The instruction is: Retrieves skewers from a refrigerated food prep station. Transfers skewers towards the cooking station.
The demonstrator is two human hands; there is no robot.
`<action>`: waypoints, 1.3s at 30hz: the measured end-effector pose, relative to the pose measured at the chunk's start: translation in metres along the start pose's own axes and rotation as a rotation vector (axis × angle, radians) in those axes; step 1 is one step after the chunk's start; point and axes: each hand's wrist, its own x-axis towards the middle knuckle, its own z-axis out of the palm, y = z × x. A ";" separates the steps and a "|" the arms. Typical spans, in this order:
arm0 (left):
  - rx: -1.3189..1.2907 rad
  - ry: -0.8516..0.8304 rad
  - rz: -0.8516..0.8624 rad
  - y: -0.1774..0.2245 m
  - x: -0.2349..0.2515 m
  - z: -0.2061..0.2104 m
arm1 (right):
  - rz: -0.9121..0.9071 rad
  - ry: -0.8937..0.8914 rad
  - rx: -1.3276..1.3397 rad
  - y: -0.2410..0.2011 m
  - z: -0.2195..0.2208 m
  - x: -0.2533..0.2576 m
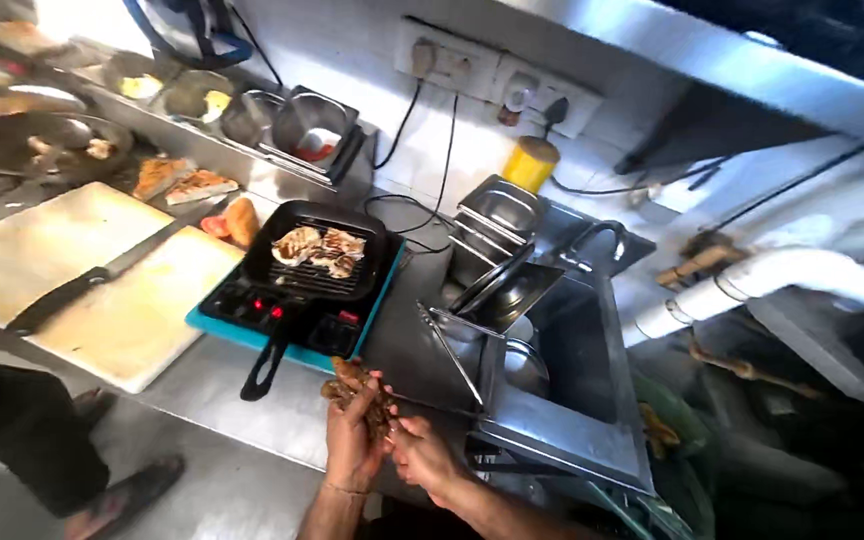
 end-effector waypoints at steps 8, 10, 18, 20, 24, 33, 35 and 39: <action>0.032 -0.006 0.021 -0.011 0.019 0.040 | -0.008 0.089 -0.019 0.036 -0.075 -0.045; 0.187 -0.021 -0.032 -0.009 0.032 0.036 | -0.004 0.075 -0.083 0.074 -0.122 -0.058; 0.637 0.130 -0.127 -0.031 0.039 0.034 | -0.140 0.095 -0.090 0.083 -0.265 -0.039; 0.654 0.185 -0.124 -0.035 0.021 0.037 | -0.165 0.111 0.014 0.082 -0.292 -0.024; 0.610 0.202 -0.081 -0.056 -0.006 0.048 | -0.232 0.153 0.503 0.081 -0.340 -0.002; 0.569 -0.023 -0.098 -0.167 -0.008 0.144 | -0.197 -0.261 0.332 0.052 -0.342 0.006; 0.599 -0.035 -0.074 -0.177 0.004 0.155 | -0.187 -0.385 0.159 0.056 -0.338 0.006; 0.662 -0.022 -0.075 -0.180 0.013 0.166 | -0.256 -0.607 -0.102 0.058 -0.349 0.015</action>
